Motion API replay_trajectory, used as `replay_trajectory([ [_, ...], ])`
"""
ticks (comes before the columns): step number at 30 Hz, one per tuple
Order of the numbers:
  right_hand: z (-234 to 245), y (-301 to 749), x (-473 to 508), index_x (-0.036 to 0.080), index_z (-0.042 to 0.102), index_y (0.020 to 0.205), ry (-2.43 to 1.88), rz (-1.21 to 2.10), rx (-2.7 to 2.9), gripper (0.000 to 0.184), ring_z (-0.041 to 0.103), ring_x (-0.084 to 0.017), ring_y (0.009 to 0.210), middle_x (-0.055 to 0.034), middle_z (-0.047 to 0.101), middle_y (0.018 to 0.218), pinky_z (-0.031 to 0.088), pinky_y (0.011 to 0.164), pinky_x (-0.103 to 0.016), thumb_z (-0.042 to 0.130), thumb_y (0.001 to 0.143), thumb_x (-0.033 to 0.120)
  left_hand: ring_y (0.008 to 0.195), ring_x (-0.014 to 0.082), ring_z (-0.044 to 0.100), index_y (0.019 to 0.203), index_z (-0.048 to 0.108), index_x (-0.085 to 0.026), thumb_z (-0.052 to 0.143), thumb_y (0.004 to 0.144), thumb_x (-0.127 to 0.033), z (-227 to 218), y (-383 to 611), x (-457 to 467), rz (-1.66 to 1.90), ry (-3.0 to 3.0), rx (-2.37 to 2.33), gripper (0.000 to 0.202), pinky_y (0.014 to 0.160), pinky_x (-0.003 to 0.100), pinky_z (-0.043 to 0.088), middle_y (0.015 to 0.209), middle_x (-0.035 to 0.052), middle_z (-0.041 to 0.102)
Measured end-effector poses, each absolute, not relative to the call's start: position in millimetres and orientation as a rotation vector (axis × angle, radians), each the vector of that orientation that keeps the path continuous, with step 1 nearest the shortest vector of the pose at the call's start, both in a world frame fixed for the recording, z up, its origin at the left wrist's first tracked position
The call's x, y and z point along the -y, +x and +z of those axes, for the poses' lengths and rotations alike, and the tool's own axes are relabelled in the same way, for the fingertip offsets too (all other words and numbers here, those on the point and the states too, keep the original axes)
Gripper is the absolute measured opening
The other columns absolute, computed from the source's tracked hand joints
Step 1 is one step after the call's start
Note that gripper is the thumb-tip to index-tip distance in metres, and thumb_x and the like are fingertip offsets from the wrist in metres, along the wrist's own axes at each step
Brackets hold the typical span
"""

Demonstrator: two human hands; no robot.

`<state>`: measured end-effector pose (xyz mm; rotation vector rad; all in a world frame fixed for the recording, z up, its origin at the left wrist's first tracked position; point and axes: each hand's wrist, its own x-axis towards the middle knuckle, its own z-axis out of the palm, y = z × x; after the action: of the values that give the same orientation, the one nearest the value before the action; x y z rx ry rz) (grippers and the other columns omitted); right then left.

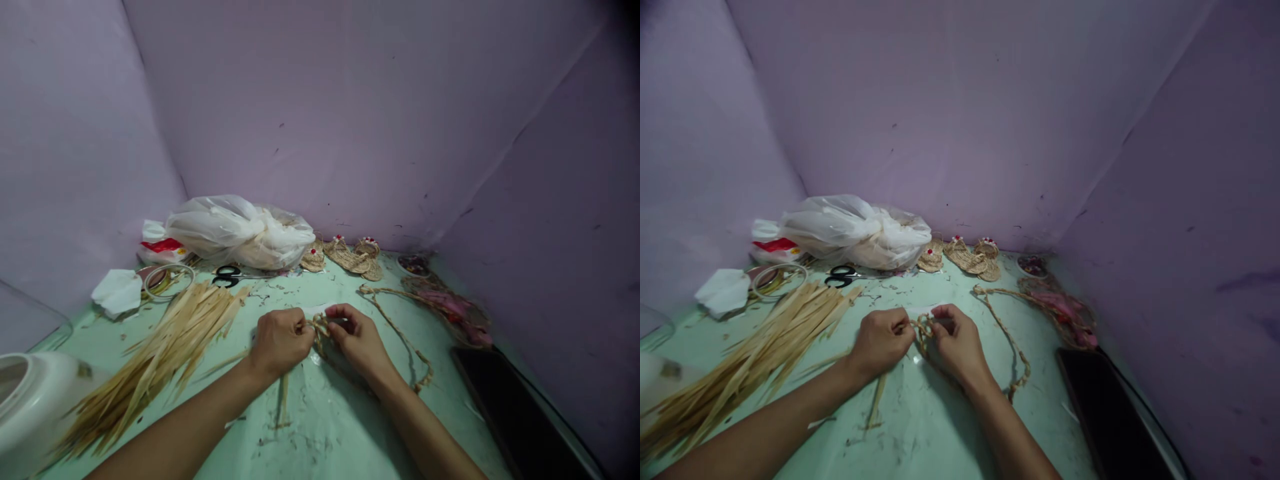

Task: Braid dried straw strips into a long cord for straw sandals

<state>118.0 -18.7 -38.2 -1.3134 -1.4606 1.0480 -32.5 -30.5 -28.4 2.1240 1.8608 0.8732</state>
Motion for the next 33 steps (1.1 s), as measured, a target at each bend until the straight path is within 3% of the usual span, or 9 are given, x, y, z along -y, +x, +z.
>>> replay_trajectory([
  [3,-30.2,127.5,18.0,0.024,0.057,0.11,-1.229,0.815,1.861,0.048,0.054,-0.017,0.091,-0.0048,0.056,0.114,0.04,0.076,-0.028,0.046,0.067,0.005,0.047,0.0091,0.041,0.05,0.05,-0.018,0.045,0.065,-0.019,-30.5,-30.5,35.8,0.839,2.312,-1.653,0.015,0.05,0.023,0.024,0.049,-0.0012,0.051],
  [5,-20.6,130.0,19.3,0.028,0.059,0.109,-1.156,0.718,2.122,0.05,0.05,-0.018,0.1,-0.0029,0.054,0.119,0.037,0.082,-0.03,0.044,0.068,0.003,0.049,0.0096,0.043,0.051,0.05,-0.018,0.045,0.064,-0.019,-32.0,-29.4,37.8,0.816,2.392,-1.534,0.014,0.051,0.023,0.026,0.051,-0.0006,0.053],
  [9,-4.2,130.8,22.7,0.027,0.066,0.094,-1.084,0.671,2.385,0.04,0.051,-0.018,0.087,-0.0026,0.065,0.094,0.037,0.074,-0.027,0.046,0.069,0.003,0.052,0.0112,0.046,0.053,0.052,-0.018,0.045,0.065,-0.019,-34.6,-29.5,37.6,0.76,2.438,-1.495,0.014,0.052,0.024,0.027,0.053,0.0004,0.055],
  [13,0.0,136.3,21.2,0.023,0.07,0.079,-1.104,0.602,2.446,0.034,0.05,-0.017,0.075,-0.0038,0.065,0.07,0.035,0.066,-0.025,0.049,0.063,0.002,0.051,0.0118,0.046,0.053,0.054,-0.019,0.045,0.065,-0.021,-35.0,-30.5,37.0,0.722,2.459,-1.513,0.014,0.052,0.024,0.027,0.052,0.0006,0.054],
  [17,-6.2,139.7,17.0,0.021,0.07,0.07,-1.354,0.598,2.169,0.031,0.052,-0.016,0.066,-0.0038,0.066,0.068,0.036,0.063,-0.026,0.048,0.059,0.002,0.049,0.0115,0.045,0.05,0.052,-0.019,0.046,0.064,-0.022,-31.4,-28.4,37.3,0.711,2.407,-1.662,0.016,0.05,0.024,0.025,0.05,0.0003,0.053],
  [22,-22.8,130.3,16.1,0.016,0.069,0.068,-1.621,0.891,1.675,0.016,0.051,-0.014,0.049,-0.0036,0.064,0.056,0.035,0.05,-0.025,0.055,0.06,0.013,0.051,0.0143,0.049,0.053,0.057,-0.02,0.045,0.064,-0.028,-22.0,-26.8,36.1,0.561,2.141,-2.071,0.018,0.05,0.024,0.024,0.052,0.0021,0.057],
  [28,-32.4,125.6,16.6,0.016,0.064,0.06,-1.289,1.02,1.541,0.008,0.055,-0.014,0.058,-0.0034,0.063,0.063,0.041,0.056,-0.025,0.057,0.061,0.013,0.055,0.0197,0.054,0.057,0.061,-0.02,0.047,0.062,-0.031,-16.9,-33.2,32.0,0.406,1.985,-2.24,0.019,0.049,0.025,0.026,0.058,0.0064,0.06],
  [33,-28.5,124.6,24.6,0.019,0.064,0.065,-0.959,0.666,1.92,0.021,0.052,-0.013,0.069,-0.0042,0.056,0.076,0.039,0.061,-0.023,0.048,0.066,0.005,0.056,0.0193,0.053,0.059,0.062,-0.02,0.047,0.06,-0.028,-18.0,-33.6,26.2,0.41,1.974,-2.232,0.017,0.049,0.025,0.025,0.058,0.0063,0.06],
])
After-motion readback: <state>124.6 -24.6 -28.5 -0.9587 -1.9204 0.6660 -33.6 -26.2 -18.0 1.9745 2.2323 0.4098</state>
